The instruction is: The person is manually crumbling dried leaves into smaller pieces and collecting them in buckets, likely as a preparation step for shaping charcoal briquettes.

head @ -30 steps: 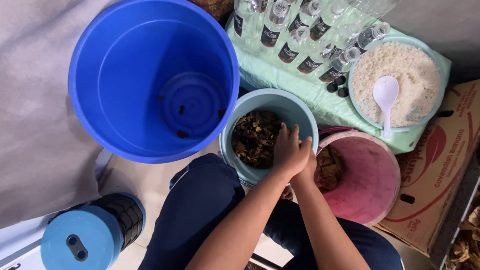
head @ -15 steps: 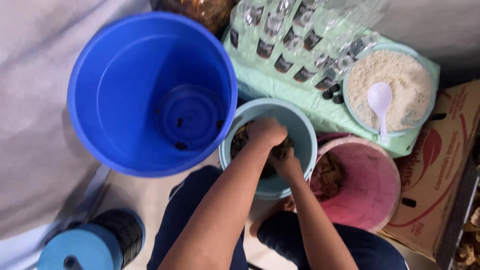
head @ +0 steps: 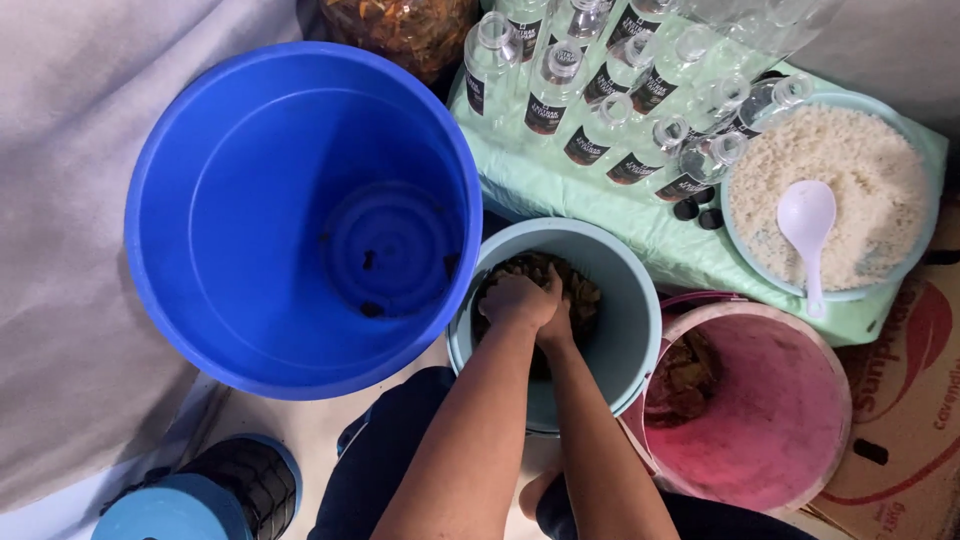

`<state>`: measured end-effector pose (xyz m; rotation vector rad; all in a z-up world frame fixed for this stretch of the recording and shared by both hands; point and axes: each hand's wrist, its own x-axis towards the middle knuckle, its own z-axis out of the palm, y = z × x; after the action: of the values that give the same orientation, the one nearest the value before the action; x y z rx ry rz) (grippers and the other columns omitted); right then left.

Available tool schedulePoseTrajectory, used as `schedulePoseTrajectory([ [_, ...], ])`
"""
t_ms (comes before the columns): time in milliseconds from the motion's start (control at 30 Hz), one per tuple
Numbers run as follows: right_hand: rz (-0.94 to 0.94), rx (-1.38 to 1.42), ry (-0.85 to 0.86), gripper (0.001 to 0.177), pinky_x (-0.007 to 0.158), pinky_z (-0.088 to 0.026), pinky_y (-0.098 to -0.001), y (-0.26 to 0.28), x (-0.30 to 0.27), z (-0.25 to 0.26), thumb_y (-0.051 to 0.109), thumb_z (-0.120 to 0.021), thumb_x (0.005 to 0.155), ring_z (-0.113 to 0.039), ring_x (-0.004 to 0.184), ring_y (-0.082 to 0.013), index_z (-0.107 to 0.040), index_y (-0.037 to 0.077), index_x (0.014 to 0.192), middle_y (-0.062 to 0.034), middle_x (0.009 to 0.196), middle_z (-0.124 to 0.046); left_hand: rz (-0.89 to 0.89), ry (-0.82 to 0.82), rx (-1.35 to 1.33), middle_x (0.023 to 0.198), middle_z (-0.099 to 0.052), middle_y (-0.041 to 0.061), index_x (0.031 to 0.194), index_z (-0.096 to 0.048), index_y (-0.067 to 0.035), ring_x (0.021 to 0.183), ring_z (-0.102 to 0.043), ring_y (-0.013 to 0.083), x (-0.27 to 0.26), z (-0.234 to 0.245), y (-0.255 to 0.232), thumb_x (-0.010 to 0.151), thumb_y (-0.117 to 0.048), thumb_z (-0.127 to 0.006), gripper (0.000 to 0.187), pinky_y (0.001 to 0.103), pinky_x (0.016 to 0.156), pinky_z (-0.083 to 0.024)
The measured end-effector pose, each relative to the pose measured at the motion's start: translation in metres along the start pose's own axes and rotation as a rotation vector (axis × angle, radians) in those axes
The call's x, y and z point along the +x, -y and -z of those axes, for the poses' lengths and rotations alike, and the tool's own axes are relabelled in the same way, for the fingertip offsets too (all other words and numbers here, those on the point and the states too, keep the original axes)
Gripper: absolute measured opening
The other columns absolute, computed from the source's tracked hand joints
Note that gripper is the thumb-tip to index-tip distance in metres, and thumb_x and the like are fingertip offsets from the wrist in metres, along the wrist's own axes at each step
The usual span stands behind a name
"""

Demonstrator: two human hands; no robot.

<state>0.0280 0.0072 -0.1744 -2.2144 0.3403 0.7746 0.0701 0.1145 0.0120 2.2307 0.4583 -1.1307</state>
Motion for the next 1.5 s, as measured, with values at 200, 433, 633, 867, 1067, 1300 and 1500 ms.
schedulePoseTrajectory([
  [200, 0.0, -0.091, -0.141, 0.085, 0.105, -0.045, -0.0529, 0.018, -0.027, 0.016, 0.046, -0.055, 0.092, -0.048, 0.137, -0.0409, -0.02, 0.019, 0.165, -0.0153, 0.16, -0.04, -0.016, -0.002, 0.067, 0.145, -0.055, 0.027, 0.147, -0.052, 0.0, 0.132, -0.058, 0.0418, -0.011, -0.002, -0.009, 0.103, -0.038, -0.039, 0.059, 0.065, 0.112, -0.045],
  [433, -0.122, -0.758, 0.172, 0.04, 0.091, -0.059, -0.0426, 0.021, -0.038, 0.05, 0.024, -0.042, 0.098, -0.073, 0.111, -0.0245, -0.079, 0.012, 0.109, -0.0091, 0.116, -0.077, -0.034, -0.04, 0.027, 0.149, -0.046, 0.032, 0.142, -0.055, 0.002, 0.134, -0.053, 0.0466, 0.033, -0.038, 0.009, 0.102, -0.039, -0.044, 0.059, 0.061, 0.106, -0.052],
  [633, -0.052, -0.608, -0.001, 0.03, 0.051, -0.06, -0.0356, -0.018, -0.015, 0.025, 0.011, -0.052, 0.088, -0.075, 0.066, -0.027, -0.081, 0.005, 0.093, -0.0167, 0.072, -0.074, -0.042, -0.05, 0.019, 0.141, -0.053, 0.031, 0.137, -0.06, 0.003, 0.125, -0.061, 0.045, 0.02, -0.034, 0.002, 0.101, -0.036, -0.045, 0.054, 0.06, 0.1, -0.057],
  [867, -0.043, -0.529, 0.003, 0.061, 0.067, -0.065, -0.0418, -0.018, -0.035, 0.038, 0.02, -0.045, 0.094, -0.076, 0.09, -0.0376, -0.041, 0.008, 0.153, -0.0265, 0.11, -0.069, -0.137, -0.148, 0.068, 0.113, -0.066, 0.028, 0.096, -0.074, 0.005, 0.104, -0.069, 0.0399, 0.014, -0.036, 0.003, 0.1, -0.023, -0.057, 0.033, 0.056, 0.095, -0.058],
  [1067, 0.054, -0.312, -0.092, 0.036, 0.066, -0.064, -0.044, 0.011, -0.089, 0.103, 0.024, -0.054, 0.093, -0.076, 0.088, -0.0376, -0.072, 0.004, 0.119, -0.0209, 0.097, -0.074, -0.24, -0.195, 0.103, 0.102, -0.066, 0.027, 0.084, -0.075, 0.003, 0.097, -0.069, 0.0394, 0.001, -0.047, -0.001, 0.098, -0.021, -0.061, 0.031, 0.056, 0.093, -0.057],
  [1300, 0.057, -0.226, -0.191, 0.041, 0.082, -0.062, -0.0515, 0.06, -0.214, 0.23, 0.035, -0.059, 0.096, -0.075, 0.101, -0.0401, -0.073, 0.007, 0.123, -0.0225, 0.103, -0.077, -0.379, -0.16, 0.115, 0.058, -0.053, 0.008, 0.071, -0.064, -0.006, 0.051, -0.051, 0.0203, -0.048, -0.042, -0.025, 0.106, -0.023, -0.047, 0.043, 0.037, 0.056, -0.047],
  [1500, 0.064, -0.521, -0.744, 0.046, 0.081, -0.06, -0.0536, -0.032, -0.254, 0.295, 0.051, -0.067, 0.084, -0.072, 0.098, -0.0404, -0.076, 0.019, 0.117, -0.0155, 0.104, -0.073, -0.408, -0.069, 0.056, 0.049, -0.035, -0.001, 0.061, -0.05, -0.016, 0.044, -0.032, 0.0114, -0.093, -0.063, -0.028, 0.1, -0.027, -0.052, 0.041, 0.032, 0.052, -0.038],
])
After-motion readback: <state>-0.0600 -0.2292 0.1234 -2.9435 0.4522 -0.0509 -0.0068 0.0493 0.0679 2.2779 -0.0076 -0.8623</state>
